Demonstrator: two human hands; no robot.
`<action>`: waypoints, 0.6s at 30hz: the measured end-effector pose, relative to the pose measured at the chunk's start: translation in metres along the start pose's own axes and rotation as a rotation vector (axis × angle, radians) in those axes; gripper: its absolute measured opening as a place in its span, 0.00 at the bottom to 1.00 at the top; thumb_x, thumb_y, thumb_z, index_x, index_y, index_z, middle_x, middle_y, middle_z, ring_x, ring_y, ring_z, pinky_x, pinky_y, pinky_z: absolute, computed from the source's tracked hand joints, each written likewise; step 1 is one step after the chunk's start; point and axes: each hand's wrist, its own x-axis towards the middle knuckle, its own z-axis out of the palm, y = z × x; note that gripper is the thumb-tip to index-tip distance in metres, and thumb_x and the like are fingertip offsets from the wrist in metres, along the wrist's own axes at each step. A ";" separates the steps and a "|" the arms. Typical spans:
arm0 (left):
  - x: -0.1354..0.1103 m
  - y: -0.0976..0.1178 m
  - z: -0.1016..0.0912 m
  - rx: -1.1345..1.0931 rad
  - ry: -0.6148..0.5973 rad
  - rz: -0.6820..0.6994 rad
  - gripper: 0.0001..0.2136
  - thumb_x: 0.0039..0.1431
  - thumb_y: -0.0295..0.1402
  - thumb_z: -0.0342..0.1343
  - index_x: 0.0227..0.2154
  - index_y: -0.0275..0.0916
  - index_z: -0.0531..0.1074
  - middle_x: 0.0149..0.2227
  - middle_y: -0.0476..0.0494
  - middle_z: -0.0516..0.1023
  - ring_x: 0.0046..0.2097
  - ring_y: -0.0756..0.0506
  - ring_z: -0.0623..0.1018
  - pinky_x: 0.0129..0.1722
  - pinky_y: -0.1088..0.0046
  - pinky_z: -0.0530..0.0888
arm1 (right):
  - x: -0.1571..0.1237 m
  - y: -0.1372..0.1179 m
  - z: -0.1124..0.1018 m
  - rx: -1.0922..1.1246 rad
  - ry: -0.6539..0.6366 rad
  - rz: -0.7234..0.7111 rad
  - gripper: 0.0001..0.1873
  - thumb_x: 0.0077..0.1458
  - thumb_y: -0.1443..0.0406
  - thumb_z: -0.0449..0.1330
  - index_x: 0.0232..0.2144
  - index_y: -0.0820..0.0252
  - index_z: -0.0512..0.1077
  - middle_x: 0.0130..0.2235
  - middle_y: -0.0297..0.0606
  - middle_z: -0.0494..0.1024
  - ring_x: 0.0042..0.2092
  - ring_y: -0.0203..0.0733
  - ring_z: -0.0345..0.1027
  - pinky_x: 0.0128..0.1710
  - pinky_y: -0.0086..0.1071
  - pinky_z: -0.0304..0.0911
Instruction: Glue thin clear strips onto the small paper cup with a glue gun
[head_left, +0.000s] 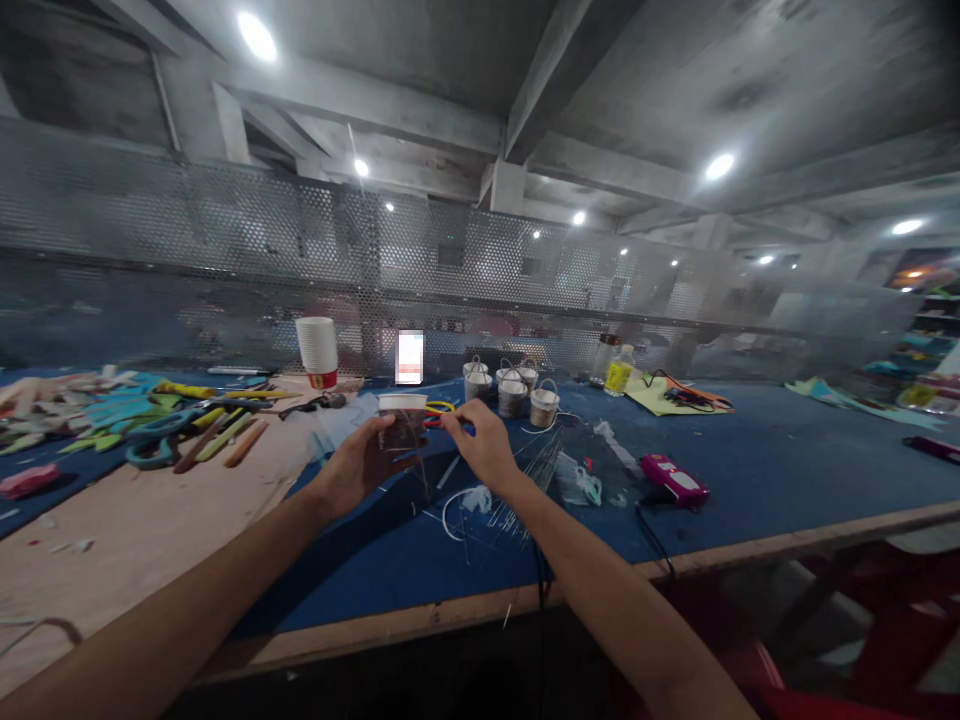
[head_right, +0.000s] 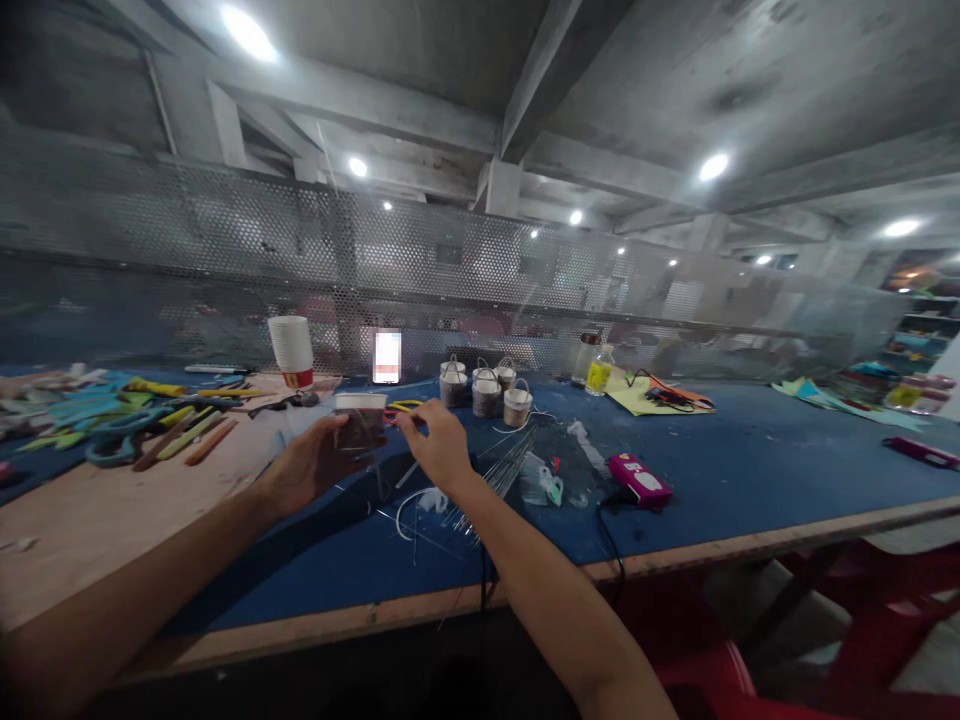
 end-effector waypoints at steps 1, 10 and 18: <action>0.000 0.001 -0.001 -0.017 0.014 -0.004 0.11 0.66 0.34 0.59 0.46 0.39 0.83 0.43 0.39 0.89 0.46 0.37 0.86 0.45 0.64 0.80 | 0.002 0.003 -0.004 -0.104 -0.022 0.052 0.11 0.70 0.59 0.59 0.39 0.58 0.79 0.45 0.42 0.81 0.47 0.43 0.76 0.51 0.34 0.66; 0.001 0.000 -0.003 -0.059 0.013 0.014 0.13 0.62 0.34 0.63 0.47 0.36 0.80 0.41 0.38 0.89 0.44 0.37 0.88 0.41 0.66 0.81 | 0.000 0.027 -0.021 -0.807 -0.510 0.277 0.21 0.65 0.57 0.64 0.55 0.63 0.73 0.58 0.55 0.77 0.61 0.58 0.72 0.56 0.46 0.66; -0.001 0.001 0.000 -0.056 0.024 0.031 0.12 0.64 0.32 0.61 0.48 0.36 0.81 0.43 0.38 0.89 0.43 0.38 0.88 0.43 0.64 0.82 | -0.001 0.023 -0.016 -0.819 -0.497 0.329 0.19 0.63 0.65 0.64 0.55 0.68 0.72 0.53 0.59 0.80 0.55 0.55 0.79 0.51 0.39 0.71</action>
